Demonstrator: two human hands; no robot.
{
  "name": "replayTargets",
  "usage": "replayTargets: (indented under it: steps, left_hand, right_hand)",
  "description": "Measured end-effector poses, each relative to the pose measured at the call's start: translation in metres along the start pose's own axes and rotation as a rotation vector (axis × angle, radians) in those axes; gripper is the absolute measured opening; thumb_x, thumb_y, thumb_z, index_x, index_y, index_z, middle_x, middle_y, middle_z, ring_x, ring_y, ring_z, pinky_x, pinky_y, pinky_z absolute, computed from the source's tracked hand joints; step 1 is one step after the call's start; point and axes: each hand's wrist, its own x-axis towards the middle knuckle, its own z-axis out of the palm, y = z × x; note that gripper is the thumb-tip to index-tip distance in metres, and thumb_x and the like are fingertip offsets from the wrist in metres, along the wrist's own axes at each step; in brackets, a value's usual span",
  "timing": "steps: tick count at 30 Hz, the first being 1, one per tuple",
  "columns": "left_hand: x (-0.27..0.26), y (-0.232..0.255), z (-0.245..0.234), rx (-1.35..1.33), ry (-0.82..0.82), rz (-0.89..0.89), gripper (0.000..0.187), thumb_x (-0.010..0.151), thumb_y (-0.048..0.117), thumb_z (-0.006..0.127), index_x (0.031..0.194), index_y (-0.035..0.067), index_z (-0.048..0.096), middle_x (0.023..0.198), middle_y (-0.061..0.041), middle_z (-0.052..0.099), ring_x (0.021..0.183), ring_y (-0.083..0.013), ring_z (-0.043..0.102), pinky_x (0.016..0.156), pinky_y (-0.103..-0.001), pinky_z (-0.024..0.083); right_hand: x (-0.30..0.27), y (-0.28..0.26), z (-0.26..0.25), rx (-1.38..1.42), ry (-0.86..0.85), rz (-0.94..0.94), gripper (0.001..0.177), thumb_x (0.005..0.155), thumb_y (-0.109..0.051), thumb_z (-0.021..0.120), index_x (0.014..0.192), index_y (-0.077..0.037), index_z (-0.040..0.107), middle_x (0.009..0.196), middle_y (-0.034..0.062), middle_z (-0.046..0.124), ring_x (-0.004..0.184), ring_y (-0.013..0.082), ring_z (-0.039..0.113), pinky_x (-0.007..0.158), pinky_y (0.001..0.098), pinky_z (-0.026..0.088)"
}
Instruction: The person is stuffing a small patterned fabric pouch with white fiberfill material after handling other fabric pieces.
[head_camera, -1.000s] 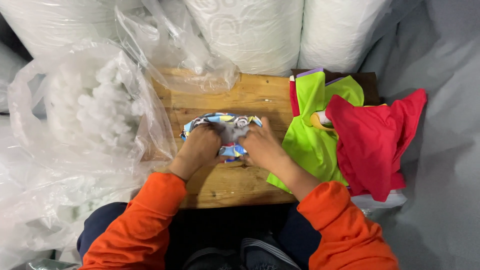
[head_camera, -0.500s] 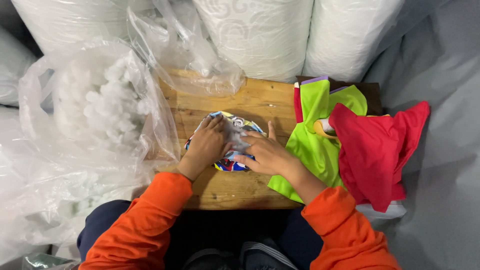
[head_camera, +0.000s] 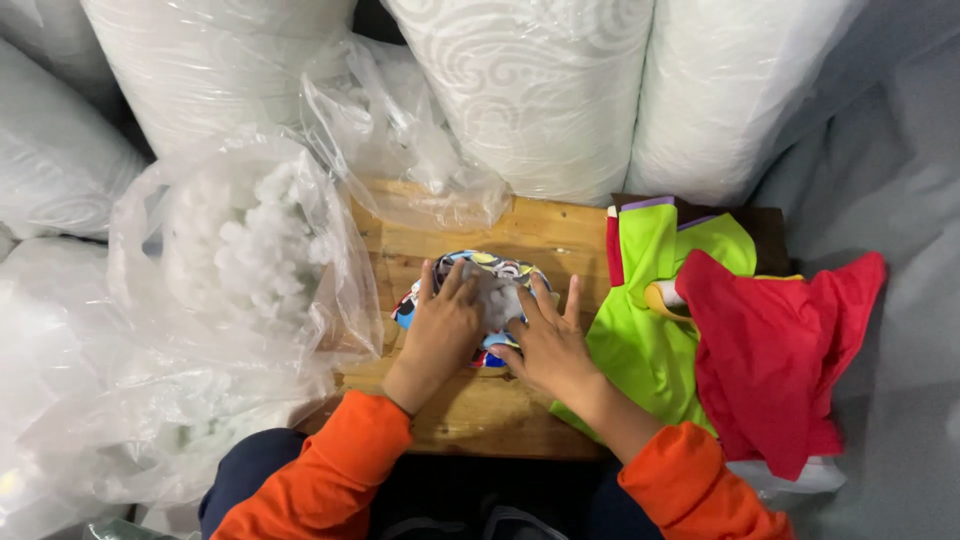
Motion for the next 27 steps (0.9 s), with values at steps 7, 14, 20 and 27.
replayTargets:
  steps: [7,14,20,27]
  left_hand:
    - [0.001,0.035,-0.026,0.068,-0.237,-0.112,0.026,0.087,0.029,0.069,0.104,0.013,0.079,0.124,-0.012,0.07,0.134,-0.0361,0.051,0.112,-0.068,0.026]
    - [0.009,0.019,0.044,0.029,-0.317,-0.149,0.012,0.082,0.027,0.071,0.081,0.017,0.077,0.08,-0.002,0.072,0.082,-0.028,0.071,0.07,-0.047,0.05]
    - [0.02,0.005,0.048,-0.059,-0.325,-0.078,0.008,0.078,0.004,0.071,0.076,0.011,0.075,0.074,-0.004,0.071,0.071,-0.0285,0.075,0.057,-0.038,0.059]
    - [0.008,0.007,0.087,-0.037,-0.274,-0.022,0.017,0.084,0.002,0.063,0.08,0.014,0.074,0.08,-0.002,0.07,0.073,-0.0244,0.076,0.054,-0.034,0.06]
  right_hand:
    - [-0.001,0.001,-0.003,0.092,0.156,-0.125,0.041,0.084,-0.047,0.066,0.109,-0.014,0.066,0.131,0.0187,0.055,0.146,0.0417,0.032,0.108,0.0879,0.002]
    - [-0.002,-0.003,0.028,0.232,0.286,-0.332,0.03,0.086,-0.036,0.07,0.092,-0.007,0.073,0.106,0.0151,0.071,0.119,0.031,0.059,0.116,0.0774,0.011]
    - [0.003,-0.006,0.022,0.239,0.393,-0.407,0.029,0.096,-0.031,0.063,0.093,-0.003,0.068,0.086,0.0155,0.067,0.093,0.0323,0.069,0.118,0.0619,0.027]
    - [0.01,0.001,0.033,0.22,0.252,-0.366,0.05,0.083,-0.053,0.068,0.086,-0.004,0.072,0.082,0.0159,0.062,0.093,0.0346,0.061,0.087,0.0489,0.047]
